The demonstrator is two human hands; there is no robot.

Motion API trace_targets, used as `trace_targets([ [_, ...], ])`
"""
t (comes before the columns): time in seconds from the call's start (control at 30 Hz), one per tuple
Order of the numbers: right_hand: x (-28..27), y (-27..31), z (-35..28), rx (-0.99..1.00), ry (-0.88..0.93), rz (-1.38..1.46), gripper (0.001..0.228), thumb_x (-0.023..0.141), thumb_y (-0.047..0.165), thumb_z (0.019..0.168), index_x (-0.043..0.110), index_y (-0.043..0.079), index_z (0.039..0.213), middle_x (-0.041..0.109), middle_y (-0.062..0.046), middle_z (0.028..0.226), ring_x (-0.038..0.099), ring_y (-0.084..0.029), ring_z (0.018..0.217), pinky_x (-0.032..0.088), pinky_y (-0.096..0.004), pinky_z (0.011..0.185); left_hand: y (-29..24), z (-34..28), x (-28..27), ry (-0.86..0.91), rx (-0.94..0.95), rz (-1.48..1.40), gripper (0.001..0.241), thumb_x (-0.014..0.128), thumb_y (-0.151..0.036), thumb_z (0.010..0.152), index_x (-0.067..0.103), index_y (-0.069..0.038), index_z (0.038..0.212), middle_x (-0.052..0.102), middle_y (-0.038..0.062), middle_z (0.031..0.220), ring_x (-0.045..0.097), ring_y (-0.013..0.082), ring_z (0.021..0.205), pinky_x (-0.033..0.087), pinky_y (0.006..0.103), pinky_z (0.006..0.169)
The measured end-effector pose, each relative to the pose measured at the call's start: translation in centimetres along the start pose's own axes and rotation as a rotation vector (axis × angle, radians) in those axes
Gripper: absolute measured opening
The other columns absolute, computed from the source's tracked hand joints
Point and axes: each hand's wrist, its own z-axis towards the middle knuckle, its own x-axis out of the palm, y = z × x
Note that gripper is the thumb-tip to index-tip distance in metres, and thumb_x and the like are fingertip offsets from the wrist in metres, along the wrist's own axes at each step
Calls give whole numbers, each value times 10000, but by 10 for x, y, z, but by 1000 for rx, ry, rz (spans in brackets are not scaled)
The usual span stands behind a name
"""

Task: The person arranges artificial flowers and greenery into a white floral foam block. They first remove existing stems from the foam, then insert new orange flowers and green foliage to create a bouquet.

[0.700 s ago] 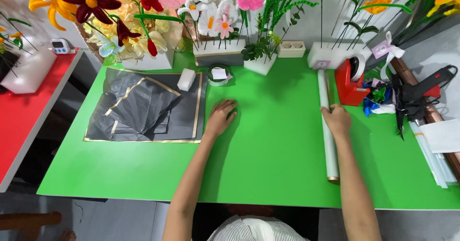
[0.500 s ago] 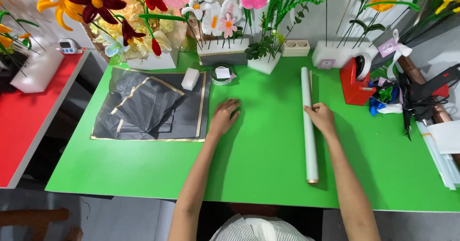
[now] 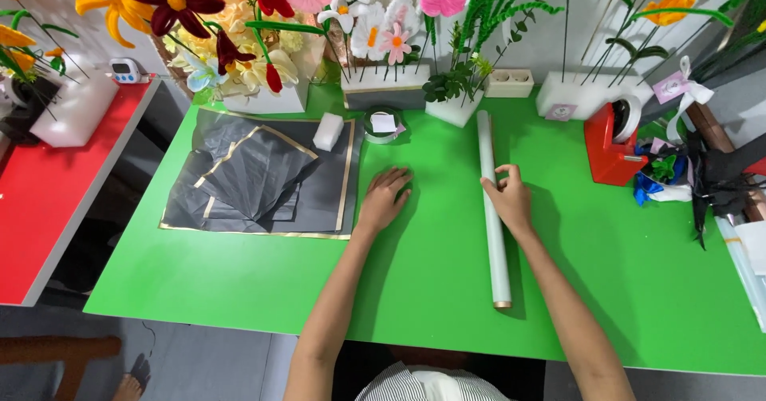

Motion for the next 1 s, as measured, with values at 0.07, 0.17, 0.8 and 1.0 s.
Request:
trace_targets([
  [0.07, -2, -11, 11, 9, 4, -17, 461, 738, 372, 918, 550, 138, 1268, 711, -143, 951, 708, -343, 926, 551, -490, 814, 2, 1, 2, 1, 0, -5, 359, 622, -281, 1002, 638, -219, 1354, 595, 48, 1442, 493, 256, 1410, 347, 469, 1192],
  [0.17, -1, -13, 14, 31, 4, -18, 562, 752, 392, 908, 514, 156, 1358, 685, -135, 980, 700, -337, 936, 552, -486, 822, 6, 1, 5, -4, 3, -6, 361, 622, -291, 996, 637, -229, 1351, 596, 36, 1439, 497, 251, 1406, 351, 468, 1188],
  [0.8, 82, 30, -22, -21, 311, 258, 565, 812, 438, 883, 672, 96, 1312, 751, -111, 965, 718, -208, 880, 566, -383, 779, 15, 7, 33, -87, -43, -293, 377, 428, -483, 1099, 709, -274, 1237, 710, 11, 1237, 616, 221, 1271, 413, 426, 1151],
  [1.0, 108, 50, -32, -72, 376, 411, 472, 718, 355, 989, 611, 83, 1359, 736, -107, 994, 699, -173, 879, 573, -351, 752, -14, 4, 23, -115, -460, -810, 289, 592, -453, 1039, 718, -201, 1103, 745, 81, 1044, 675, 298, 1106, 506, 488, 982],
])
